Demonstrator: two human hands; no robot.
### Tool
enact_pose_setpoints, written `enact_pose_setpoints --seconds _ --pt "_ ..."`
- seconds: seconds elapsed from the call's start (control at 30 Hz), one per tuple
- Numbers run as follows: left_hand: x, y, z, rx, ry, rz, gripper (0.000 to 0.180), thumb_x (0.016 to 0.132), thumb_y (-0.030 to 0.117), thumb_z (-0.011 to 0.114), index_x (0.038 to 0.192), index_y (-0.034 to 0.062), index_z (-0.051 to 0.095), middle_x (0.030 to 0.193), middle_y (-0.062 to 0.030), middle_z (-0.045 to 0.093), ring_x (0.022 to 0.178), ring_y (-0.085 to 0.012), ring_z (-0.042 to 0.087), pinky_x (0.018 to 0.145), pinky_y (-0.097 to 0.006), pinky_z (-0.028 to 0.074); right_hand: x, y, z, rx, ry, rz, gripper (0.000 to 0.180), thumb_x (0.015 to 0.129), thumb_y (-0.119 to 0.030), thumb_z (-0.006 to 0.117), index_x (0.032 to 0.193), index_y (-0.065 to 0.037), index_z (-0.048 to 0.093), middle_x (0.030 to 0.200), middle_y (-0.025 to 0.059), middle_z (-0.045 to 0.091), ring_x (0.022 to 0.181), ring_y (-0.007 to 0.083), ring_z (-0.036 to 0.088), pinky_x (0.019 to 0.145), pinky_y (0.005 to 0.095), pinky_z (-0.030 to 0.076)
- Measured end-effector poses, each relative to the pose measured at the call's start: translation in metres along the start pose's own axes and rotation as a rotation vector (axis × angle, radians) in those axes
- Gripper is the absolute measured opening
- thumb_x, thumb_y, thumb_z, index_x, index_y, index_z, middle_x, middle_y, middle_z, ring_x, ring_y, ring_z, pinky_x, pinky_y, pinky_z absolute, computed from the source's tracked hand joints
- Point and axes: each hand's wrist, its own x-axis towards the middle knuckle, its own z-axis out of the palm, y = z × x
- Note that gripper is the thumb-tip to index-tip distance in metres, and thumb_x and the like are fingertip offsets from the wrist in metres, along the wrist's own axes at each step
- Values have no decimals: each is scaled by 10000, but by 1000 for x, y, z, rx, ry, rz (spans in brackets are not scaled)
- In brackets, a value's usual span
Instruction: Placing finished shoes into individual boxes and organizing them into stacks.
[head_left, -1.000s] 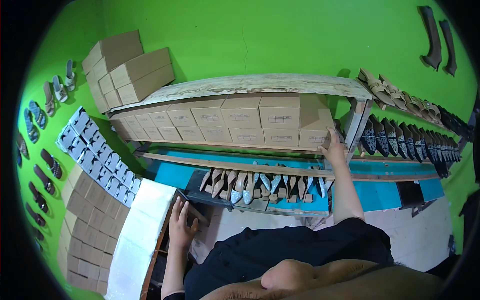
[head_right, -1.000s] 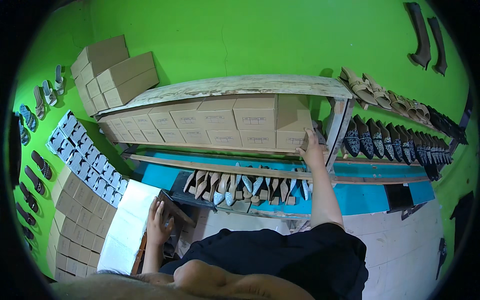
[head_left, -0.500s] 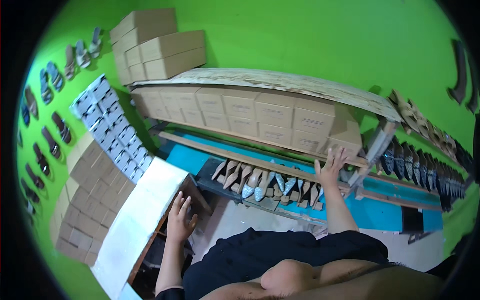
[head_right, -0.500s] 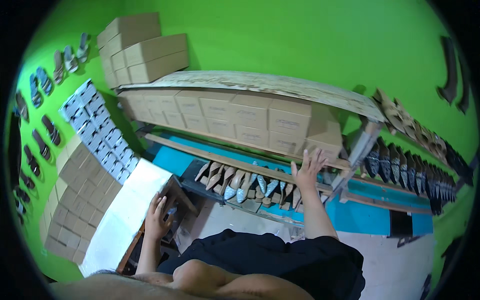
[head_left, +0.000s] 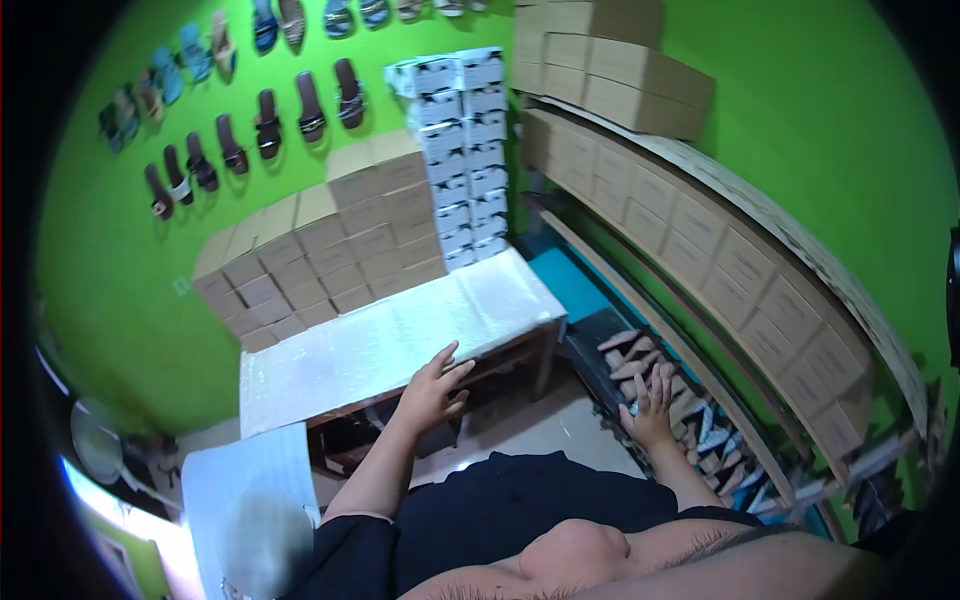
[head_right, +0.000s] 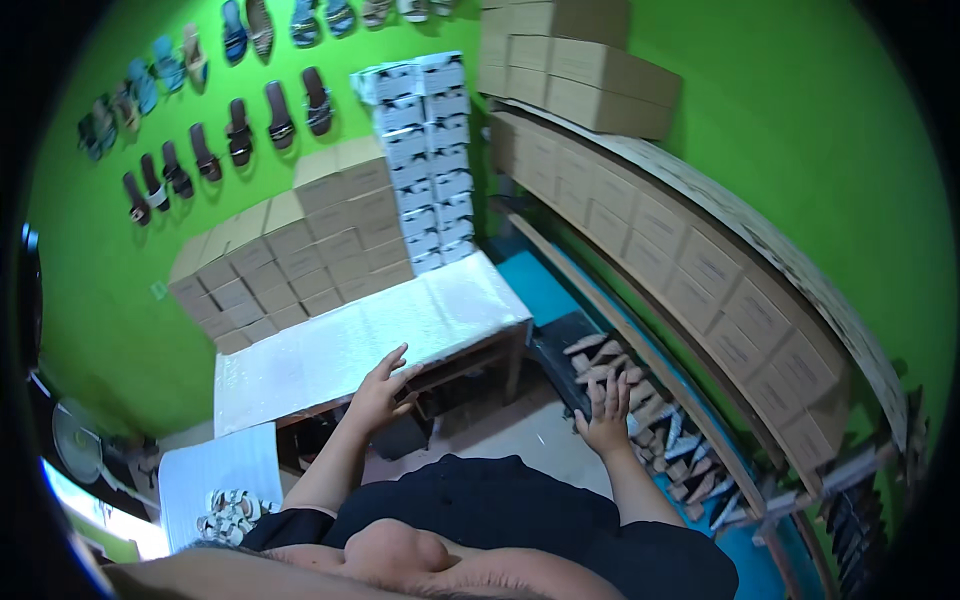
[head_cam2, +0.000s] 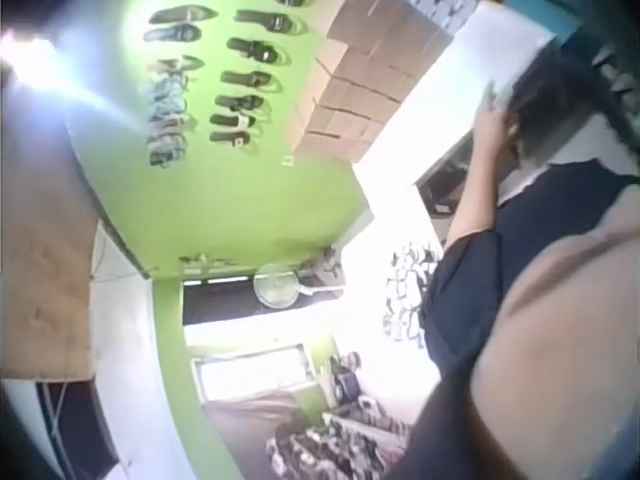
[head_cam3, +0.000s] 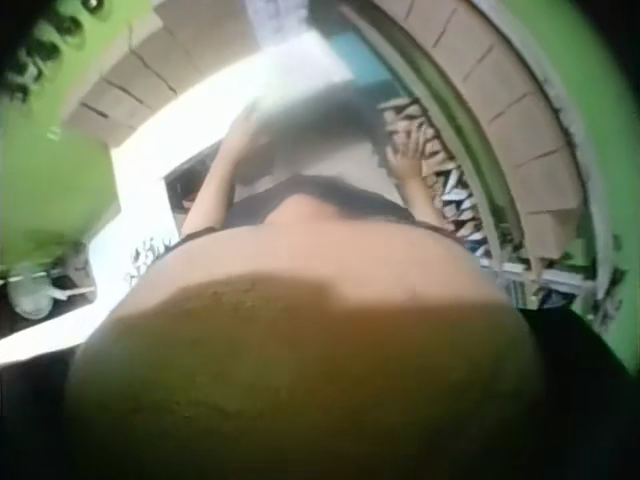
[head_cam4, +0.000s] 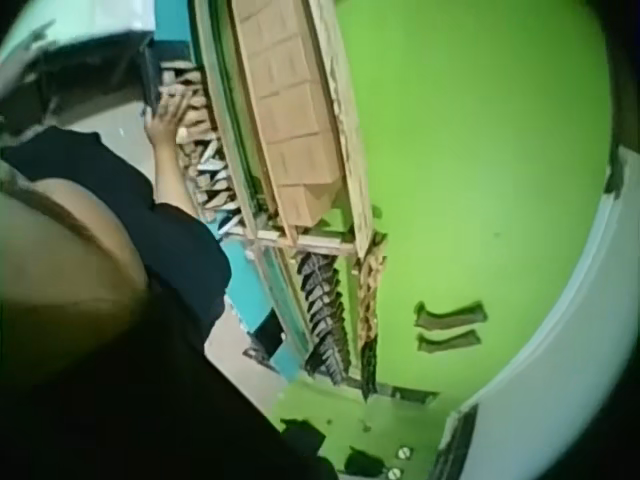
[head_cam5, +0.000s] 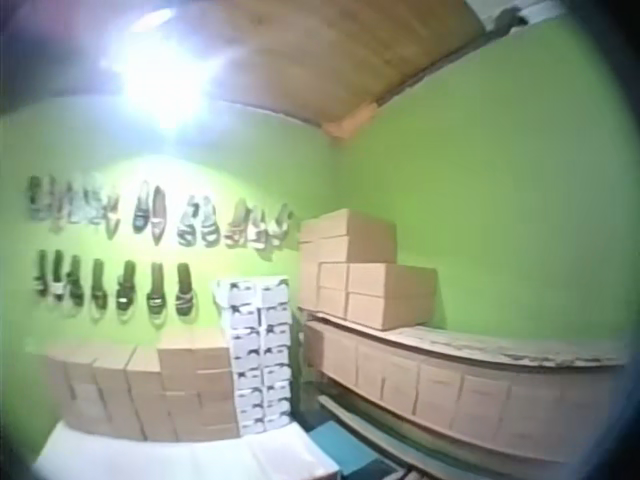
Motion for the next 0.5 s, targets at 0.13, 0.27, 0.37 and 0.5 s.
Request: enact_pose_setpoints --seconds 0.13,0.27,0.37,0.5 --pt "-37 -59 -39 70 43 -128 563 785 128 767 1324 169 610 1515 -174 393 1235 -359 575 993 -433 520 50 -57 51 67 -53 -69 920 721 -260 790 1506 -126 328 1578 269 214 1461 504 164 1173 609 158" --pt "-72 -110 -86 107 109 -254 557 795 169 754 1332 163 605 1516 -174 394 1236 -355 570 1009 -435 500 110 -125 96 179 -130 -124 921 739 -238 787 1519 -156 304 1599 255 161 1469 503 134 1153 618 201" --pt "-95 -143 -120 126 151 -320 565 801 194 745 1345 157 596 1515 -184 394 1229 -360 572 1013 -440 492 154 -178 135 245 -129 -216 885 750 -218 782 1501 -159 317 1598 270 136 1467 516 126 1161 607 204" --pt "-119 -178 -155 176 230 -369 572 792 185 747 1343 149 599 1514 -199 391 1217 -372 579 1006 -438 496 200 -249 180 339 -140 -294 850 769 -244 762 1503 -192 338 1605 241 141 1476 498 117 1155 624 203"
